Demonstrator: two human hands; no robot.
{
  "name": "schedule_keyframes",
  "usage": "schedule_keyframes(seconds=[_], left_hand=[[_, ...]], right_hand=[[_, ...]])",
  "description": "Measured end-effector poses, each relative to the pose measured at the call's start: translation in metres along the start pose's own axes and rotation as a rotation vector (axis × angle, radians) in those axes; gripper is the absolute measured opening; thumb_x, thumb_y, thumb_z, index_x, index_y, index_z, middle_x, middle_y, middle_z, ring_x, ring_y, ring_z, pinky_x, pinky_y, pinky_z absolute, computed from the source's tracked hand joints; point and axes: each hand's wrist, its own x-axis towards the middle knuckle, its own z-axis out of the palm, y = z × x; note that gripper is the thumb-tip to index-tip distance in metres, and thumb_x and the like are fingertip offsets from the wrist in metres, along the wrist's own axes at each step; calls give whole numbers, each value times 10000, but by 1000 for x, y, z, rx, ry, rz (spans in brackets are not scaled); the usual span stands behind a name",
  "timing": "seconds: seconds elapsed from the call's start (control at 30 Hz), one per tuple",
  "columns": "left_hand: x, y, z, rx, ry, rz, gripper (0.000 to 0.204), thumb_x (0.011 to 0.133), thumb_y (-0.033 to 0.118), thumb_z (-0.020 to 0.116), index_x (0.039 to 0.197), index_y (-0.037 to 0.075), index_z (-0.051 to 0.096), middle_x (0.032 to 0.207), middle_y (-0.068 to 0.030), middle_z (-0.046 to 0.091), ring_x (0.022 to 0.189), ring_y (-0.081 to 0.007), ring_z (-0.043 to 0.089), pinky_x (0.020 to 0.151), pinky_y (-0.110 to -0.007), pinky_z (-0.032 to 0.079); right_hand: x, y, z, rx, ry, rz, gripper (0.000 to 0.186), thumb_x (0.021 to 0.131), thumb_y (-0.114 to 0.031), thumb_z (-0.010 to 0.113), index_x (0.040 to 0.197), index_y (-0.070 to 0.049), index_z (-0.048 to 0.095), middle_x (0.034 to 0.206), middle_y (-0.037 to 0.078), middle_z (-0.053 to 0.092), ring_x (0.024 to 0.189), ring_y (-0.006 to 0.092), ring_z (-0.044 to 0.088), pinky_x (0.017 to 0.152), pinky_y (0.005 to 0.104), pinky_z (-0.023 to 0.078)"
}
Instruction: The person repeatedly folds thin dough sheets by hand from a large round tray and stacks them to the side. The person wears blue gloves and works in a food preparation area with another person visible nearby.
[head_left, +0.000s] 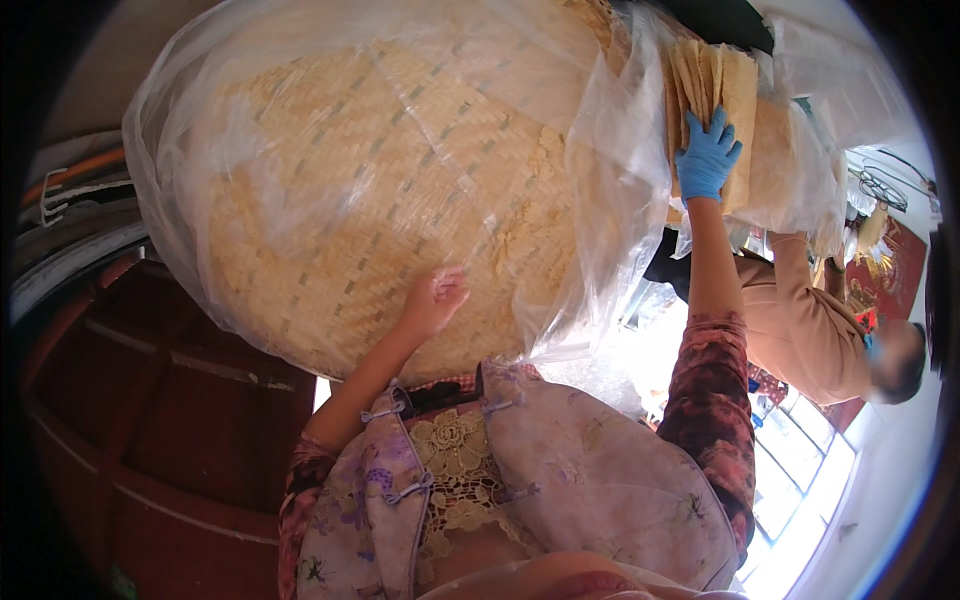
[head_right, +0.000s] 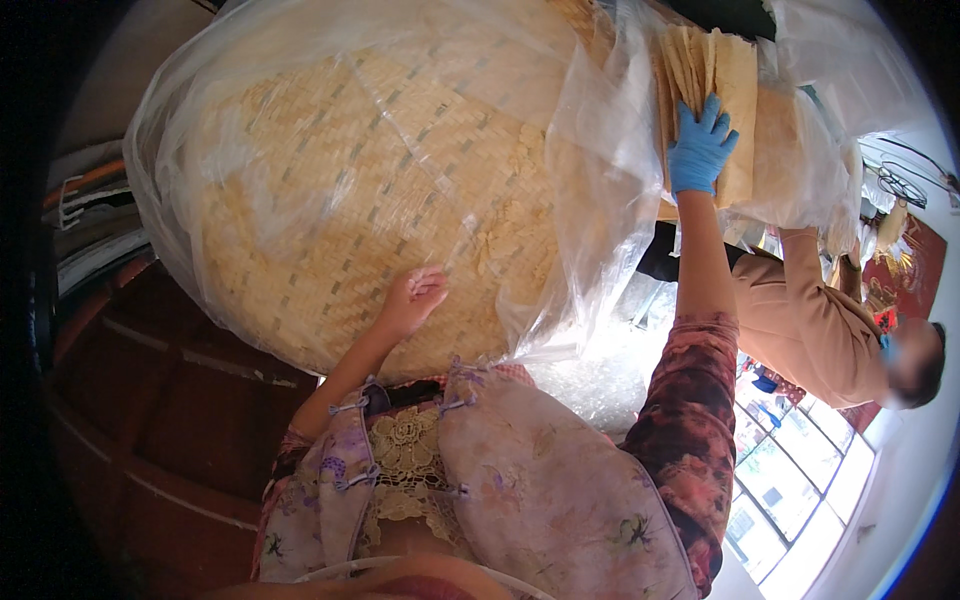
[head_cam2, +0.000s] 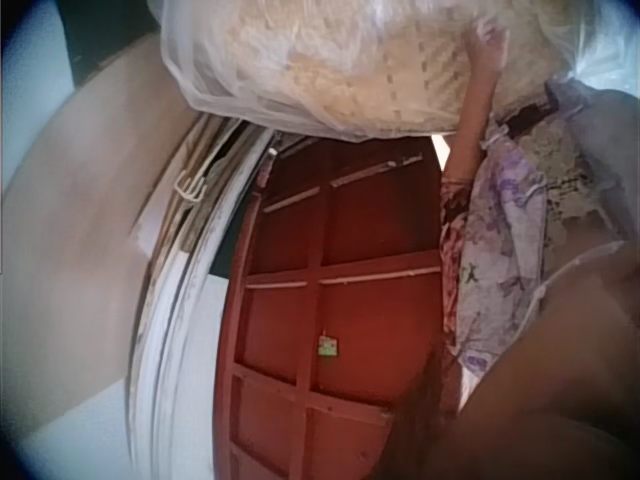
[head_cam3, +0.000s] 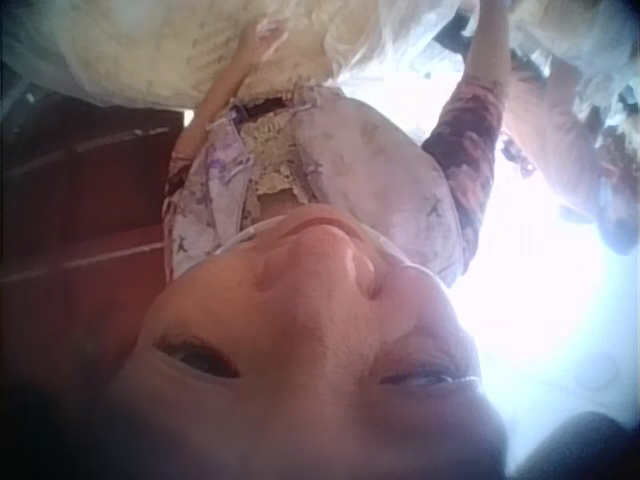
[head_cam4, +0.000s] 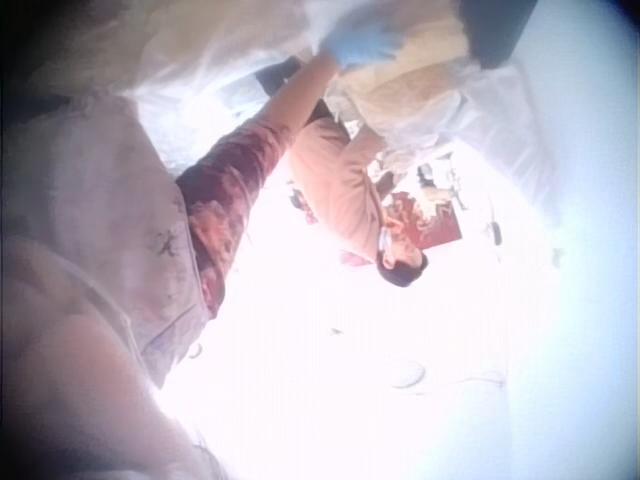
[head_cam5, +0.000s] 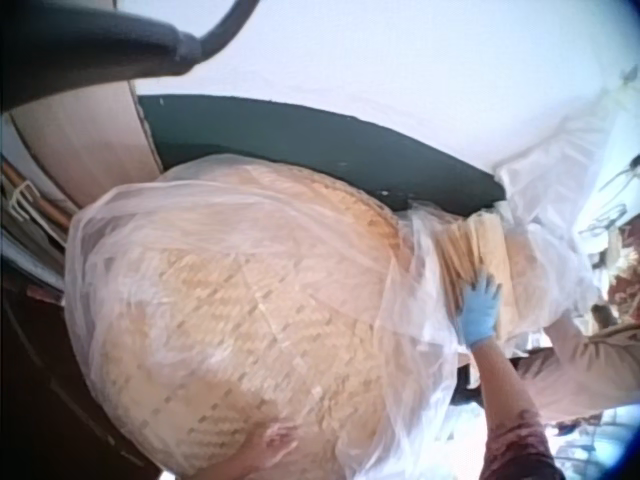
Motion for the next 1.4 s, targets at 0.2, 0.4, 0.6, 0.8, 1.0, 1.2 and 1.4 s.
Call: schedule_keyframes(seconds=[0.2,0.4,0.6,0.8,1.0,1.2,1.4], left_hand=[[-5,2,7,14,54,46,493,808,115,656,1233,-54,472,1080,-160,599,925,-159,588,820,-285,485],[-20,7,16,228,66,107,460,819,109,646,1220,-49,485,1075,-149,604,924,-158,588,814,-279,484],[-59,13,47,208,51,324,338,850,72,607,1159,-40,529,1019,-117,631,895,-138,596,793,-262,486],[-103,-19,123,364,-218,498,262,867,30,582,1119,-26,543,962,-86,652,866,-111,604,771,-246,485],[-141,-99,232,537,-547,-108,305,817,-13,628,1105,-34,529,875,-116,671,732,-127,630,688,-236,505],[-111,-192,354,850,-784,-215,324,835,61,632,1122,-46,526,845,-110,672,729,-132,635,682,-230,504],[-70,-325,532,902,-753,-431,334,844,129,617,1115,-47,535,878,-101,660,748,-124,623,662,-230,496]], right_hand=[[-2,6,16,58,78,-56,571,697,-181,673,1237,-283,518,1390,154,352,1186,365,413,962,474,342],[-13,-17,5,398,145,-110,614,730,-103,643,1303,-250,475,1413,179,321,1212,399,391,983,493,329],[-158,23,-100,803,185,-74,622,740,-139,665,1324,-197,458,1352,185,404,1188,354,431,986,434,349],[-431,-28,-146,1212,-61,124,542,721,-149,646,1247,-150,513,1231,170,498,1060,342,525,899,441,420],[-653,-88,-148,1558,-678,385,499,774,-249,625,1254,-155,523,1196,157,555,1009,329,573,899,400,449],[-798,-92,-70,1721,-858,799,428,772,-237,588,1186,-132,594,1113,182,601,997,349,585,880,411,465],[-909,-13,39,1724,-871,910,430,794,-256,601,1206,-133,580,1118,168,608,1015,342,582,890,401,459]])
